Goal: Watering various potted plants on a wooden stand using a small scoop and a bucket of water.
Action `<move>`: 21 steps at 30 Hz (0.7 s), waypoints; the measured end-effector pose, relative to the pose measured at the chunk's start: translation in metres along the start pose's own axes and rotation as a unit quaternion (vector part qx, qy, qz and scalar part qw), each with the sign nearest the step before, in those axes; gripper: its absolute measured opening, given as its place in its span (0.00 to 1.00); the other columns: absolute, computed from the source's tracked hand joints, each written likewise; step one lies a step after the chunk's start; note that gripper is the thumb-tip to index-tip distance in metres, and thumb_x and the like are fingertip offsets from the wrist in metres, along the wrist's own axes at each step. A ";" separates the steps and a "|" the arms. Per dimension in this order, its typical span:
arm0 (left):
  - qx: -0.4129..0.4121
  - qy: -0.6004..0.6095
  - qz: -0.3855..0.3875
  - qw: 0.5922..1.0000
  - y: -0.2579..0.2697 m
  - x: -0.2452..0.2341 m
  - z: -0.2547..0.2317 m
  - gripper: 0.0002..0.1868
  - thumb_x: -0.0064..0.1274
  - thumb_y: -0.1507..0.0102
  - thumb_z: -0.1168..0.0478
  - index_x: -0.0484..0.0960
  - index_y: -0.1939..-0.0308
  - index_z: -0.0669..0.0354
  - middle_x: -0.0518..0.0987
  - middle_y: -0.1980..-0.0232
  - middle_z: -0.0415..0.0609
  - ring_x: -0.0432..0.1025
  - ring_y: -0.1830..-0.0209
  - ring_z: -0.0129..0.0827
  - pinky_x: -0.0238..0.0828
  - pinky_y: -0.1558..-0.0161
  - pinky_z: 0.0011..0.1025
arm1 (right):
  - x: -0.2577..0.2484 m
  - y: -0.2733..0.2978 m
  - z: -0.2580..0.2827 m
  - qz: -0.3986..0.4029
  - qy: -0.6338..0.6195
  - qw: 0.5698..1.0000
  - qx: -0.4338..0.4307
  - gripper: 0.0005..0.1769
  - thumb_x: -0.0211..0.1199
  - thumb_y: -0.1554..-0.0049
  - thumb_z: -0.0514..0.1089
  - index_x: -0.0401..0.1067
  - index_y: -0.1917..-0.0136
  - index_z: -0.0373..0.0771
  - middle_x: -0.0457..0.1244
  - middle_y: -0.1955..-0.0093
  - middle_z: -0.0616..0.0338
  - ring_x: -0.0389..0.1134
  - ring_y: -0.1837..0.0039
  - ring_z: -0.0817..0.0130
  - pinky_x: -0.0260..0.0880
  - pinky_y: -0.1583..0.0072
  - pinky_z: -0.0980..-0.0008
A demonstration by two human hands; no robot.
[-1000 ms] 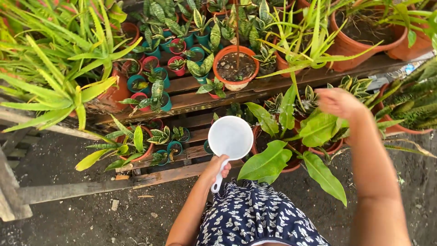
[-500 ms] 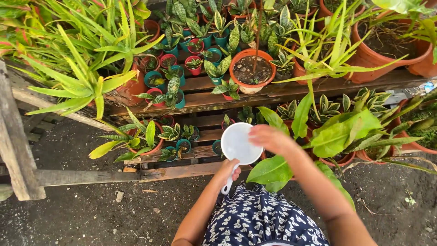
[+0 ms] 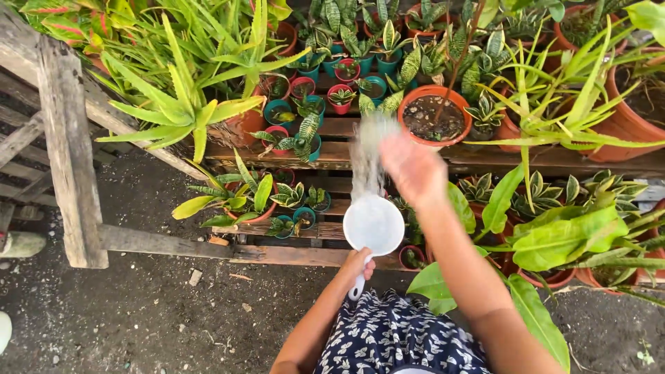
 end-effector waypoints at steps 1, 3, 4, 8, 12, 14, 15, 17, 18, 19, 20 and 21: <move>-0.002 -0.002 -0.004 1.000 -0.001 -0.008 0.002 0.14 0.46 0.35 0.56 0.73 0.71 0.61 0.67 0.83 0.43 0.63 0.92 0.24 0.61 0.91 0.25 | 0.044 0.022 0.025 0.116 0.007 0.990 -0.079 0.18 0.50 0.37 0.47 0.71 0.38 0.39 0.68 0.39 0.52 0.69 0.36 0.53 0.71 0.37 0.50; -0.006 -0.009 -0.008 1.000 0.000 -0.022 0.002 0.14 0.45 0.33 0.57 0.73 0.70 0.61 0.69 0.83 0.42 0.64 0.92 0.24 0.60 0.91 0.23 | 0.091 0.047 0.052 0.230 0.009 0.960 -0.158 0.19 0.53 0.38 0.46 0.70 0.36 0.41 0.66 0.34 0.54 0.66 0.29 0.52 0.70 0.30 0.54; -0.008 -0.008 -0.015 1.000 0.003 -0.028 0.001 0.13 0.46 0.34 0.57 0.73 0.70 0.62 0.68 0.83 0.43 0.63 0.93 0.24 0.61 0.91 0.25 | 0.094 0.046 0.053 0.212 0.050 0.962 -0.165 0.18 0.54 0.38 0.48 0.70 0.37 0.43 0.66 0.35 0.58 0.65 0.28 0.56 0.69 0.28 0.57; 0.012 0.017 -0.032 0.999 -0.011 -0.037 0.000 0.15 0.47 0.34 0.57 0.69 0.72 0.64 0.65 0.83 0.46 0.61 0.93 0.27 0.60 0.91 0.31 | 0.072 0.040 -0.007 0.230 -0.315 0.911 0.135 0.10 0.51 0.38 0.32 0.71 0.45 0.34 0.68 0.42 0.61 0.68 0.33 0.61 0.70 0.32 0.72; -0.004 0.011 -0.027 1.000 -0.002 -0.046 -0.014 0.15 0.48 0.34 0.57 0.71 0.70 0.64 0.66 0.82 0.46 0.62 0.92 0.26 0.60 0.90 0.27 | -0.141 -0.060 -0.106 0.053 -0.169 0.972 0.158 0.11 0.56 0.40 0.35 0.70 0.43 0.34 0.66 0.43 0.53 0.69 0.38 0.54 0.71 0.36 0.60; 0.007 0.016 -0.021 1.000 -0.001 -0.049 -0.012 0.15 0.48 0.34 0.57 0.71 0.71 0.64 0.65 0.81 0.47 0.62 0.92 0.28 0.62 0.89 0.30 | -0.248 -0.110 -0.146 -0.213 0.071 0.959 0.174 0.16 0.62 0.42 0.40 0.69 0.41 0.35 0.64 0.45 0.41 0.71 0.46 0.42 0.73 0.41 0.41; 0.007 0.016 -0.023 1.000 0.000 -0.051 -0.011 0.15 0.48 0.34 0.57 0.71 0.71 0.64 0.65 0.81 0.47 0.62 0.92 0.28 0.62 0.89 0.30 | -0.283 -0.127 -0.168 -0.213 0.071 0.959 0.175 0.16 0.62 0.42 0.40 0.69 0.41 0.35 0.64 0.45 0.41 0.71 0.46 0.42 0.73 0.41 0.41; 0.012 -0.035 -0.006 0.999 0.000 -0.053 -0.010 0.16 0.49 0.35 0.55 0.73 0.69 0.65 0.67 0.80 0.46 0.63 0.91 0.27 0.63 0.89 0.30 | -0.352 -0.160 -0.209 -0.278 0.064 0.948 0.144 0.21 0.66 0.44 0.46 0.69 0.38 0.40 0.60 0.42 0.37 0.70 0.44 0.38 0.70 0.42 0.30; 0.013 -0.037 -0.007 0.999 -0.007 -0.058 -0.001 0.16 0.49 0.35 0.55 0.73 0.69 0.65 0.67 0.80 0.46 0.63 0.91 0.27 0.63 0.89 0.30 | -0.305 -0.143 -0.202 -0.277 0.063 0.948 0.143 0.21 0.66 0.44 0.46 0.69 0.38 0.40 0.60 0.42 0.37 0.70 0.44 0.38 0.70 0.42 0.30; -0.005 -0.033 0.009 0.999 -0.014 -0.062 0.008 0.15 0.46 0.33 0.55 0.74 0.66 0.64 0.68 0.79 0.42 0.64 0.90 0.25 0.63 0.88 0.25 | -0.255 -0.128 -0.194 -0.203 0.066 0.970 0.120 0.22 0.64 0.43 0.46 0.67 0.36 0.41 0.59 0.39 0.38 0.68 0.41 0.39 0.69 0.40 0.32; -0.023 -0.029 0.025 0.999 -0.022 -0.065 0.017 0.14 0.43 0.31 0.54 0.74 0.62 0.62 0.70 0.78 0.39 0.65 0.90 0.23 0.64 0.88 0.21 | -0.206 -0.112 -0.185 -0.127 0.070 0.985 0.096 0.23 0.62 0.41 0.47 0.66 0.34 0.42 0.58 0.37 0.39 0.65 0.38 0.40 0.68 0.37 0.35; -0.027 -0.031 0.025 0.999 -0.012 -0.065 0.011 0.14 0.43 0.31 0.54 0.74 0.62 0.62 0.70 0.78 0.39 0.65 0.90 0.23 0.64 0.88 0.21 | -0.152 -0.095 -0.169 -0.130 0.066 0.985 0.097 0.23 0.62 0.41 0.47 0.66 0.34 0.42 0.58 0.37 0.39 0.65 0.38 0.40 0.68 0.37 0.35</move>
Point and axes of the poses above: each hand's wrist, its own y-axis away from the middle knuckle, its own x-axis out of the palm, z = x × y, the point moved 2 cm from there along -y, towards the middle knuckle
